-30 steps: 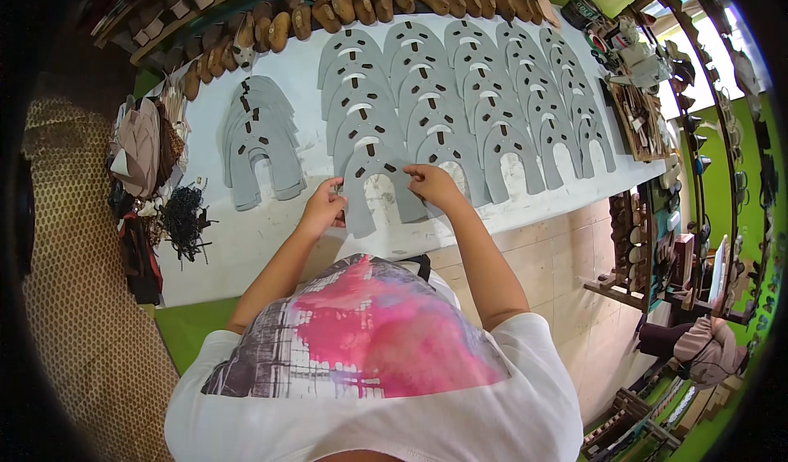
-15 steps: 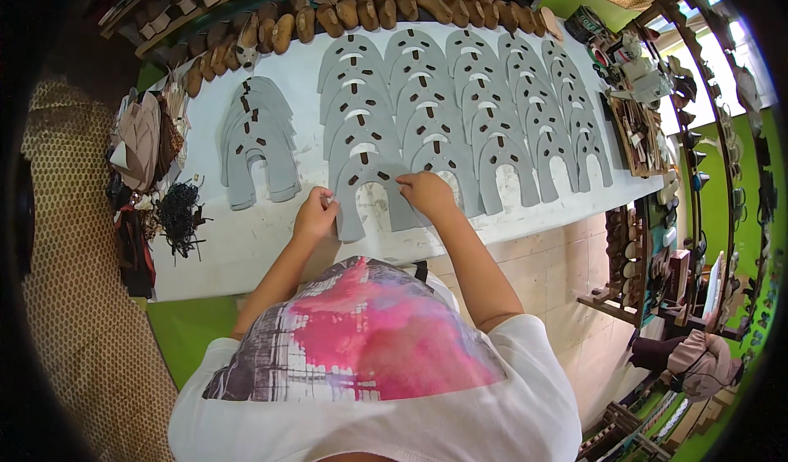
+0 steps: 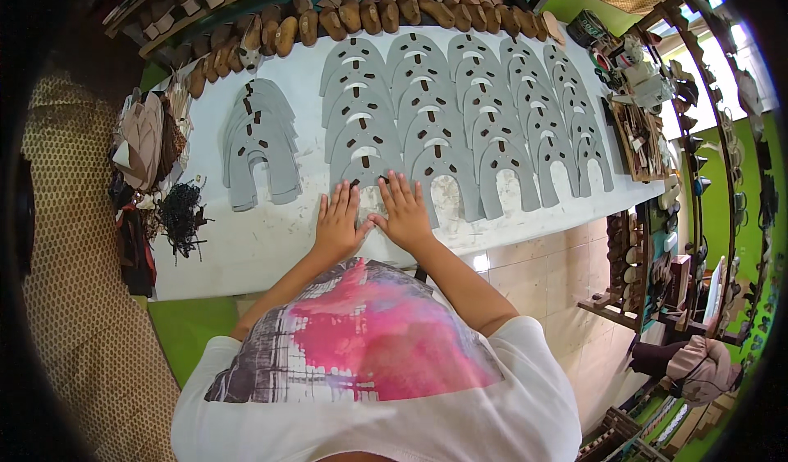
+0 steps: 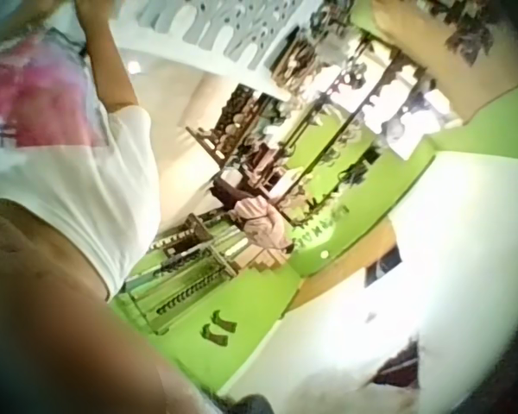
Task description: Organizing and stacking shoe upper components on a workbench.
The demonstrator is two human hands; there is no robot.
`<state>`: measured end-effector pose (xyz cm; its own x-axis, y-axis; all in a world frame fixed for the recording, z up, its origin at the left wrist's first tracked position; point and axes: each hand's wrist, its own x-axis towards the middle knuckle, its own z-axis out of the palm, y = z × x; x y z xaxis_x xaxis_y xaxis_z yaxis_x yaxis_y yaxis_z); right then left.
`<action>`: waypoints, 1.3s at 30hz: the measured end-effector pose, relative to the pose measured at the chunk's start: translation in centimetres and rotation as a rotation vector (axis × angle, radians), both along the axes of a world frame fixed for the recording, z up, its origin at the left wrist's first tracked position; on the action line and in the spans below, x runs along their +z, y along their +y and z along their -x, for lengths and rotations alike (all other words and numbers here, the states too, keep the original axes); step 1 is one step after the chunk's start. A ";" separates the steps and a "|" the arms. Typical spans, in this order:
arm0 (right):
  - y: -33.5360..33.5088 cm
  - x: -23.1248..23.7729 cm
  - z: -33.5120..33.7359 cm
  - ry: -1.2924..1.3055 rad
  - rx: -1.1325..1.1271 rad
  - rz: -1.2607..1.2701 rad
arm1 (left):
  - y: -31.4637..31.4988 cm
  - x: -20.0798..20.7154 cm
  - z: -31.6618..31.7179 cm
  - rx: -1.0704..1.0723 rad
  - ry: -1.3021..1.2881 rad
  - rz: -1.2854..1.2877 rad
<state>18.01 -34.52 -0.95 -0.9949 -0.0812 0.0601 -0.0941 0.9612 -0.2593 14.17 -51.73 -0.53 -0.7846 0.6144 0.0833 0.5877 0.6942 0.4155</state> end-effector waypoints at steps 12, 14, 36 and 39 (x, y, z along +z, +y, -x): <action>2.3 1.6 1.3 0.086 -0.220 0.239 | -4.4 0.7 3.8 -0.091 -0.062 -0.005; 2.6 1.8 1.6 0.172 -0.328 0.281 | -6.5 1.3 5.1 0.052 0.006 -0.123; -15.9 2.2 13.2 0.044 -0.128 0.193 | -15.1 3.9 11.1 0.828 -0.039 0.053; -16.1 1.6 14.7 0.078 -0.177 0.338 | -16.5 1.9 12.3 0.790 -0.004 -0.098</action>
<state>3.29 -50.62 0.65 -0.9830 0.1290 0.1304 0.0337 0.8258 -0.5629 1.89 -68.19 1.33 -0.9855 -0.1342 0.1043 -0.0652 0.8651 0.4973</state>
